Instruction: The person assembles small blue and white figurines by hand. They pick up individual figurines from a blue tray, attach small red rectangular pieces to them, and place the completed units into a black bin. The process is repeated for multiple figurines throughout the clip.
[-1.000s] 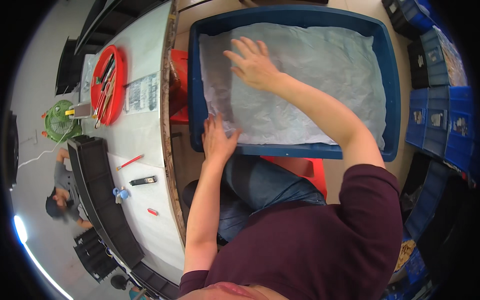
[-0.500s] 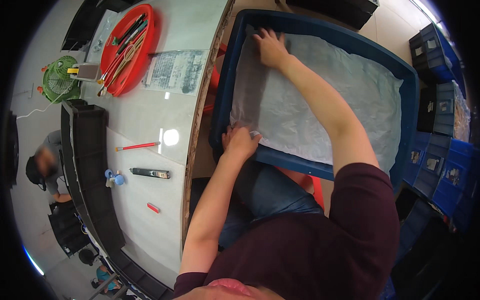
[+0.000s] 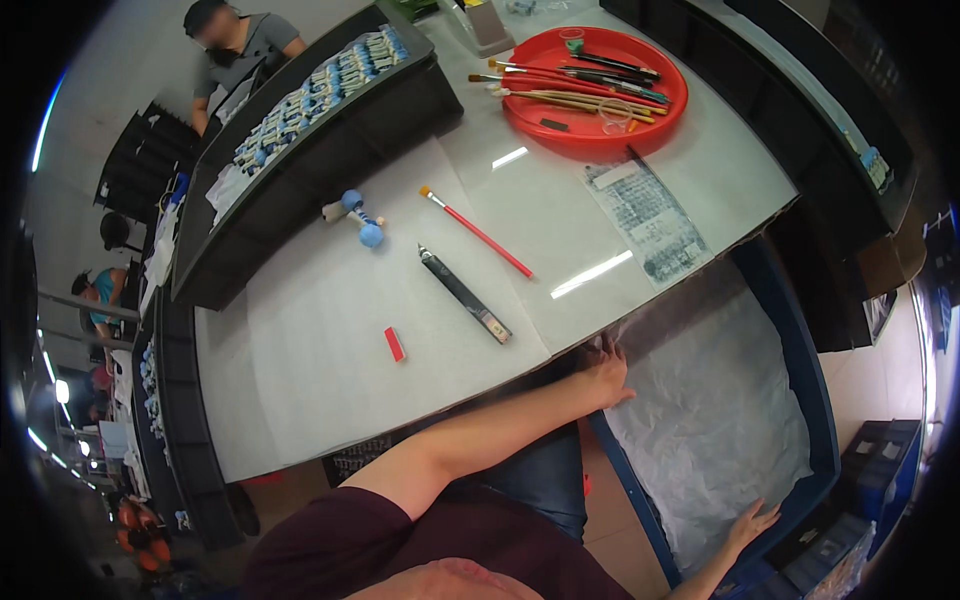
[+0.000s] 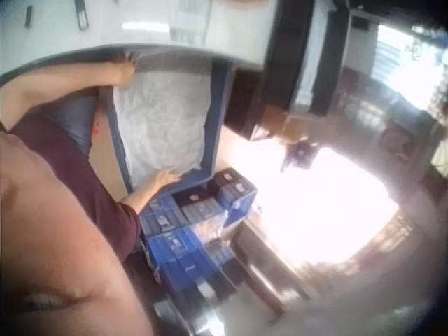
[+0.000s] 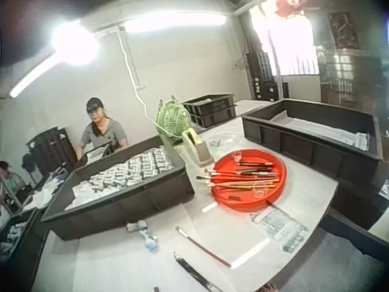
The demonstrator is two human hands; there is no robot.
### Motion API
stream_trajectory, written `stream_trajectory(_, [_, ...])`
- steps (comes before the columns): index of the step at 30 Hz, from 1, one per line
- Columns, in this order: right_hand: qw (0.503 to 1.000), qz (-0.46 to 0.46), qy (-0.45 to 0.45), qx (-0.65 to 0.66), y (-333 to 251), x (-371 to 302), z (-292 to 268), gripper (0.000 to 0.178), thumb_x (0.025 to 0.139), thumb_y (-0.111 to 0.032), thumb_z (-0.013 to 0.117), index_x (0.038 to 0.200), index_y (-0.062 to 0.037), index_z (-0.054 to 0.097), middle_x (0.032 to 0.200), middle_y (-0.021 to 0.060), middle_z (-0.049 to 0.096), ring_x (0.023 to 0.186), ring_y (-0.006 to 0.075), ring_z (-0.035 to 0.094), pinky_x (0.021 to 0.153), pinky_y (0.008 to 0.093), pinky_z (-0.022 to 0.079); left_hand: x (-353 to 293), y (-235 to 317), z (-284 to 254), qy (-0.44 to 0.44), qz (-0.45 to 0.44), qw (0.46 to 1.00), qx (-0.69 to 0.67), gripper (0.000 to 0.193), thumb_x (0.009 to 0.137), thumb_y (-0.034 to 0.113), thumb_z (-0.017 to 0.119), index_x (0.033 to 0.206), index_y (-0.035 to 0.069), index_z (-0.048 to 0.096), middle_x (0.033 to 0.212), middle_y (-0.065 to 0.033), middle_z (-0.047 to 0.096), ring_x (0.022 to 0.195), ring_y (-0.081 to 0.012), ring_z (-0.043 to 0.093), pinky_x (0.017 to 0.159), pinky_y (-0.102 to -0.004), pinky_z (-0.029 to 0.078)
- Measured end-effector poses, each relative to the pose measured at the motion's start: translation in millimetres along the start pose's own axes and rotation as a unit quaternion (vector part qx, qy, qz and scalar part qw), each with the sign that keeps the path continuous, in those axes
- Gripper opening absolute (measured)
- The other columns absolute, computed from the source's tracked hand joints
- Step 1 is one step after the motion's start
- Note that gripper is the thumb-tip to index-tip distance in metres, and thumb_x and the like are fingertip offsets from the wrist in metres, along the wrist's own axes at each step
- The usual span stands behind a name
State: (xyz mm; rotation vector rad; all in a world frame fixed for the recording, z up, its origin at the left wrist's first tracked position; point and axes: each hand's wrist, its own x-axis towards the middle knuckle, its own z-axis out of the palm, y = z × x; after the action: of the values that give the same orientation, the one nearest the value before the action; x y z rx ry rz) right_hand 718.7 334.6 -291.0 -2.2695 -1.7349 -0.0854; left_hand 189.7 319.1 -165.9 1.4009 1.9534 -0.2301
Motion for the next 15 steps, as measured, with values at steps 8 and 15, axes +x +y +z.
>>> stream_trajectory(8, [0.968,-0.181,0.105,0.139,-171.2,8.4,-72.9,0.049,0.091,-0.021,0.051,0.132,-0.001,0.036,0.133,0.0215,0.04,0.122,0.0367,0.04,0.101,0.0415,0.032,-64.7,4.8,5.2,0.271,0.281,0.92,-0.038,0.043,0.082,0.023,0.06,0.115,-0.002,0.049,0.127,-0.0233,0.041,0.124,-0.0391,0.035,0.098,-0.0523,0.032])
stream_trajectory(15, [0.842,-0.358,-0.026,0.402,-359.8,-34.9,-139.9,0.048,0.081,0.003,0.053,0.128,-0.0008,0.042,0.131,0.0177,0.045,0.114,0.0305,0.05,0.089,0.0372,0.043,-177.0,-58.9,3.5,0.434,0.456,0.768,-0.118,0.037,0.072,0.0,0.063,0.108,0.0,0.056,0.116,-0.0173,0.053,0.11,-0.0319,0.05,0.089,-0.0403,0.043])
